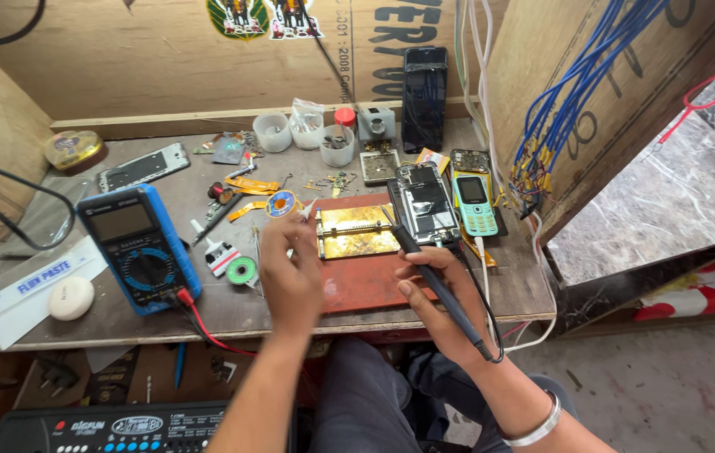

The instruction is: The person tests smartphones at a repair workbench, connecting a charging cable and using a multimeter, then opens the back cover of a phone and works on its internal board. They handle the charging cable and small components, apply flux from a syringe, and solder the phone board with a soldering iron.

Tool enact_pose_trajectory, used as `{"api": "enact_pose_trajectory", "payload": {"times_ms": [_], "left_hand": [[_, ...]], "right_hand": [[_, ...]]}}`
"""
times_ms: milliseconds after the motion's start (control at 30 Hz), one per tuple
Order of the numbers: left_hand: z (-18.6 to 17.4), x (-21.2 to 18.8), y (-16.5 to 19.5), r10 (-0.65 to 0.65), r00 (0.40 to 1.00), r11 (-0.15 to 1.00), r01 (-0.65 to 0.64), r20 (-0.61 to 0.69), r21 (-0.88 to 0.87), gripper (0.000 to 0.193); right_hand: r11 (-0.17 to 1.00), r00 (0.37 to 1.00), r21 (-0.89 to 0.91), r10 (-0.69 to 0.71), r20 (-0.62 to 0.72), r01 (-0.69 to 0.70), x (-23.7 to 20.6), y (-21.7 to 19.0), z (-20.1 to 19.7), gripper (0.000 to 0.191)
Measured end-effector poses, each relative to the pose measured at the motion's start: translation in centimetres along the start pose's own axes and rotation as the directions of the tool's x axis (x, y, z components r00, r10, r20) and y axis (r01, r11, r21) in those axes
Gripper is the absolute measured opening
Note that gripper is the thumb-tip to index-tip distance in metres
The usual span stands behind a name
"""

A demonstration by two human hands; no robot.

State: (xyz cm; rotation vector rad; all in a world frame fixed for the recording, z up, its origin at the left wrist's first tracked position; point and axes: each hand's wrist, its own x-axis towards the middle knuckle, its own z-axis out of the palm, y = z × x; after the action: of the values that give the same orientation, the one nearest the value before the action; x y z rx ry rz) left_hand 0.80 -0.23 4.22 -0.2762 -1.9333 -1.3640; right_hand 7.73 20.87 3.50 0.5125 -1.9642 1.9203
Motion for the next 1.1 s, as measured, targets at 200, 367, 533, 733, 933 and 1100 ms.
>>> {"api": "enact_pose_trajectory", "payload": {"times_ms": [200, 367, 533, 733, 933, 1100], "left_hand": [[0.2, 9.8, -5.7, 0.080, 0.982, 0.884, -0.149, 0.170, 0.443, 0.021], [1.3, 11.4, -8.5, -0.028, 0.934, 0.734, -0.223, 0.356, 0.642, 0.023], [1.0, 11.7, -9.4, -0.020, 0.959, 0.705, -0.187, 0.282, 0.684, 0.023], [0.9, 12.1, -8.9, -0.039, 0.990, 0.780, -0.054, 0.135, 0.623, 0.023], [0.6, 14.3, -9.0, -0.203, 0.979, 0.900, 0.199, -0.031, 0.388, 0.028], [2.9, 13.2, -8.1, -0.307, 0.917, 0.933, 0.237, 0.254, 0.271, 0.032]], "right_hand": [[0.999, 0.999, 0.018, -0.049, 0.012, 0.048, 0.9, -0.8, 1.4, 0.032], [0.998, 1.000, 0.065, -0.002, -0.017, 0.003, 0.3, -1.6, 1.1, 0.033], [0.991, 0.997, 0.125, 0.062, -0.045, -0.055, -0.1, -1.8, 0.4, 0.033], [0.989, 0.997, 0.140, 0.049, -0.052, -0.041, -0.1, -1.6, 0.4, 0.033], [0.988, 0.999, 0.152, 0.029, -0.045, -0.022, -0.3, -1.8, 0.2, 0.032], [0.994, 0.999, 0.111, 0.005, -0.047, 0.001, 0.0, -1.8, 0.4, 0.033]]}}
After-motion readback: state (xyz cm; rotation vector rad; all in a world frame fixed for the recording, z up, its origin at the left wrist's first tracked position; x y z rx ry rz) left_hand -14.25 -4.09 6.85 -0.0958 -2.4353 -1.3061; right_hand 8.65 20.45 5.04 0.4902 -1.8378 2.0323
